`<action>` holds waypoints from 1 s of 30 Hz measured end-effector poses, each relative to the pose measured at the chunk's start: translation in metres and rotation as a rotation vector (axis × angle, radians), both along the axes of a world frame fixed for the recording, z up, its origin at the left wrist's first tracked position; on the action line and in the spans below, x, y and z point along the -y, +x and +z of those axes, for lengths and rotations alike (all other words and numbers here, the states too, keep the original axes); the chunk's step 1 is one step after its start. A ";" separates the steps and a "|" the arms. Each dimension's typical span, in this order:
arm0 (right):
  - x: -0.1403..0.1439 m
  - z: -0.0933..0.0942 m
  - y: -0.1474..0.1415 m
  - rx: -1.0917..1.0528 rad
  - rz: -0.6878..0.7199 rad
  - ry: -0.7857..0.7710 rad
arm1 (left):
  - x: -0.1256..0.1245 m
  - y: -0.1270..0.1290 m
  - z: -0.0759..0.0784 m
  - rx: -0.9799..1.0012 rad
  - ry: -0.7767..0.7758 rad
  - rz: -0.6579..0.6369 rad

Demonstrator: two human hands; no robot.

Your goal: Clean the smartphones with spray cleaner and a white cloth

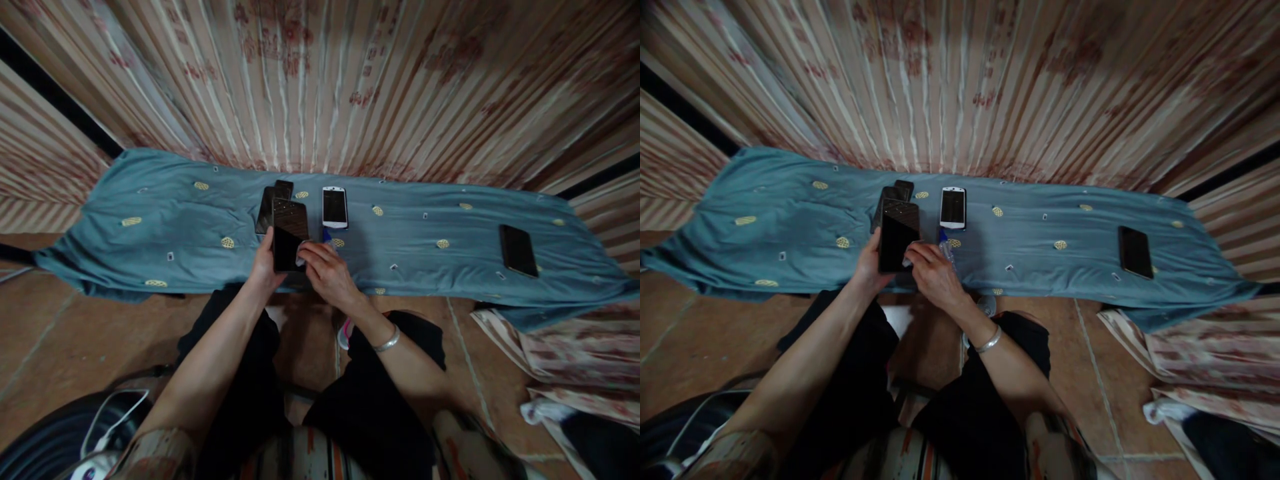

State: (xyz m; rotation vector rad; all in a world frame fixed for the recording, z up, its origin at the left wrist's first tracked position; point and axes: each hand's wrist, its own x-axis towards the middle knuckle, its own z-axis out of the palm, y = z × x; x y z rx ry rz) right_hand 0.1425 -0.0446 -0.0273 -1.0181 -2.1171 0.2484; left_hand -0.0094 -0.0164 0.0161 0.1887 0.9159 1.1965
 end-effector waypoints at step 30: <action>0.010 -0.001 0.014 -0.006 -0.007 0.017 | -0.015 0.017 -0.020 0.059 0.102 0.001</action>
